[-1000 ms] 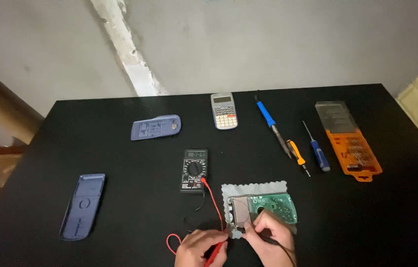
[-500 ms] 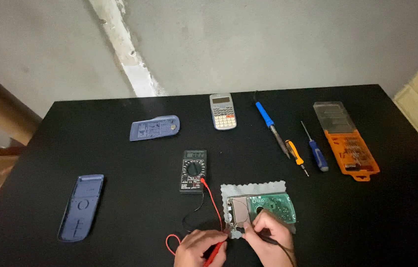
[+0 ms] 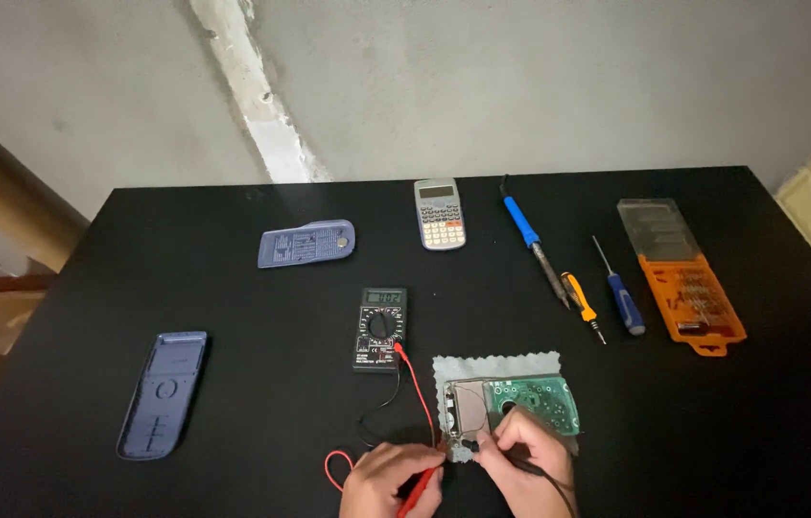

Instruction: Repairing and testing a calculator's internal components using a multimeter and soldering iron.

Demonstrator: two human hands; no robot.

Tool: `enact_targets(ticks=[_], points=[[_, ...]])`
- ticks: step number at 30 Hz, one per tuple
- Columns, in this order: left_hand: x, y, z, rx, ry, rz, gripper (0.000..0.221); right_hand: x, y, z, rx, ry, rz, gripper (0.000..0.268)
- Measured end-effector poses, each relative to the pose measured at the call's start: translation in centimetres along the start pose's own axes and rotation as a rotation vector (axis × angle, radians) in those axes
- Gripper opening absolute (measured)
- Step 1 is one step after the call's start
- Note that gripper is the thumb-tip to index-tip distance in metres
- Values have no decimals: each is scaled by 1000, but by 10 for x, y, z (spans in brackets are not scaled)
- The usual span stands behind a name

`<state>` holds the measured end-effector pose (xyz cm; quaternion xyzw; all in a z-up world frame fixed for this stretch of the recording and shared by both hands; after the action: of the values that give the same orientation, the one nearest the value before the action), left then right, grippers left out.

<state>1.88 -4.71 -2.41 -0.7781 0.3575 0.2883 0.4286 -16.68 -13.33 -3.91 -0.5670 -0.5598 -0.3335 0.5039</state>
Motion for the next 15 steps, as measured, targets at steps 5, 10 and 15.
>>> enact_targets(ticks=[5, 10, 15], points=[[0, 0, -1, 44, -59, -4, 21, -2, 0, 1, 11, 31, -27, 35], [4, 2, 0, 138, -120, -18, 19, -8, 1, 2, 15, 29, 4, 35], [-10, -5, -4, 71, -110, -15, 19, 0, 0, 1, 12, 29, -37, 34]])
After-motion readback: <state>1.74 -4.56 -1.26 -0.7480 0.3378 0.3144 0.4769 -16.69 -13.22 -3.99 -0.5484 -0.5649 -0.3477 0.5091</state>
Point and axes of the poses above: each hand's wrist, its own z-axis away from the middle knuckle, its own y-axis out of the palm, x = y × z, the point moved 4 cm from there along -z, towards the middle knuckle
